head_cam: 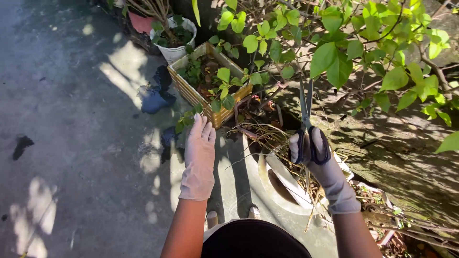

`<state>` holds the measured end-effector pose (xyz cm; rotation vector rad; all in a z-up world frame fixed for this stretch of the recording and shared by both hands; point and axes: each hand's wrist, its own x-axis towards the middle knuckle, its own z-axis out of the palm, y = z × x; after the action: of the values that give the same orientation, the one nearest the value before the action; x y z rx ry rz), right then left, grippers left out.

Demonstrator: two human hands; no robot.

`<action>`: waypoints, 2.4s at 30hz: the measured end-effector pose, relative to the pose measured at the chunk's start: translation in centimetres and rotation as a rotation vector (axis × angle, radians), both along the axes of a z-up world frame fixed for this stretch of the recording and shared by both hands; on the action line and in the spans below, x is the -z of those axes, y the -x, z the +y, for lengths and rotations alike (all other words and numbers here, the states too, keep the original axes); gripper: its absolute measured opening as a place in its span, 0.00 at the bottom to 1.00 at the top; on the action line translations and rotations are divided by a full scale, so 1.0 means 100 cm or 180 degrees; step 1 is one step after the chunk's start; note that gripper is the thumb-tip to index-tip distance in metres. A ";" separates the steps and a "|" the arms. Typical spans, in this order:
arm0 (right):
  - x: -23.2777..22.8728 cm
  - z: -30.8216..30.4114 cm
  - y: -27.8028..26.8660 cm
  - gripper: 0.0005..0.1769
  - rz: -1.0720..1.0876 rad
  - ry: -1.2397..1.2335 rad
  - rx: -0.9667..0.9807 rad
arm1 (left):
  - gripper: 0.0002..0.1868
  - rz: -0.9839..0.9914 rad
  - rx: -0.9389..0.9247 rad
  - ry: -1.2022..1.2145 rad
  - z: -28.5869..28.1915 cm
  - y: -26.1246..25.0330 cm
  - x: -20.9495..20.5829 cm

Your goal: The recorder is pruning branches and leaves from potted plants using gardening shears.

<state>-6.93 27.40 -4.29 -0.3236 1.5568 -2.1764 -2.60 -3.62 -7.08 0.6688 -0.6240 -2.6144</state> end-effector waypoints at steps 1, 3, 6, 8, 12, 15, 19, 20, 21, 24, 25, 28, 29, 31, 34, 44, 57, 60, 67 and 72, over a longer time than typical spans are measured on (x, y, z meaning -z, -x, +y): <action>-0.001 0.002 0.008 0.38 0.0002 -0.0009 0.0042 | 0.18 0.0002 0.0042 -0.0009 0.001 -0.001 0.002; -0.004 0.007 0.025 0.36 -0.0203 -0.0292 0.0046 | 0.18 -0.0036 -0.0020 0.0054 0.001 -0.004 0.006; -0.017 0.002 0.044 0.32 -0.0218 -0.0150 0.0003 | 0.17 0.0002 0.0025 0.0054 0.001 -0.007 0.003; -0.027 -0.005 0.058 0.29 -0.0262 -0.0188 -0.0023 | 0.17 0.0000 0.0017 0.0039 0.003 -0.008 0.003; -0.038 -0.017 0.084 0.23 -0.0292 -0.0310 0.0028 | 0.15 0.0005 -0.0063 0.0001 0.002 -0.005 0.018; -0.029 -0.016 0.093 0.16 -0.0141 -0.0131 0.0186 | 0.15 -0.0110 0.0031 0.0208 0.005 -0.015 -0.005; -0.027 -0.022 0.073 0.16 0.0077 -0.0606 0.0383 | 0.15 -0.0279 -0.0021 0.0440 0.008 -0.026 -0.038; -0.026 -0.023 0.065 0.20 0.0198 -0.0766 0.0434 | 0.14 -0.0144 -0.0089 0.0473 0.007 -0.025 -0.034; -0.023 -0.023 0.057 0.26 0.0314 -0.0928 0.0486 | 0.14 -0.0013 -0.0157 0.0504 0.006 -0.024 -0.030; -0.011 -0.011 0.036 0.34 -0.0111 -0.0986 0.0079 | 0.13 0.0037 -0.0210 0.0481 0.002 -0.016 -0.009; -0.004 -0.008 0.031 0.34 -0.0119 -0.0987 0.0093 | 0.13 0.0033 -0.0195 0.0480 0.002 -0.017 -0.008; 0.016 0.004 0.019 0.43 -0.0363 -0.0318 -0.0230 | 0.14 -0.0161 -0.0087 0.0535 0.002 -0.018 0.003; 0.023 0.011 0.018 0.42 -0.0331 -0.0317 -0.0179 | 0.16 -0.0191 -0.0023 0.0448 0.003 -0.017 0.010; 0.026 0.018 0.014 0.42 -0.0305 -0.0322 -0.0114 | 0.17 -0.0227 0.0055 0.0353 0.005 -0.020 0.018; 0.012 0.018 0.004 0.38 -0.0070 -0.0650 -0.0108 | 0.18 -0.0229 0.0127 0.0295 0.013 -0.036 -0.002; 0.009 0.000 -0.020 0.38 -0.0364 -0.1030 0.0361 | 0.16 0.0395 -0.0232 0.3187 0.063 -0.081 0.065; -0.043 -0.059 -0.061 0.18 0.0279 -0.1352 0.0625 | 0.11 0.0853 -0.0847 0.2869 0.058 -0.024 -0.008; -0.035 -0.060 -0.061 0.21 0.0135 -0.1465 0.0591 | 0.08 -0.0072 -0.0936 0.2591 0.020 0.008 -0.018; -0.020 -0.056 -0.064 0.19 -0.0341 -0.0863 0.0685 | 0.13 0.0596 -0.1007 0.1968 0.007 0.037 -0.095; 0.014 -0.037 -0.064 0.17 -0.0076 -0.0767 0.0511 | 0.05 0.0954 -0.1207 0.3129 0.042 0.038 -0.133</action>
<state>-0.53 23.73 -5.72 -0.0987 1.8644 -2.0681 -6.41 0.56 6.21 0.0589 -1.3575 -1.6903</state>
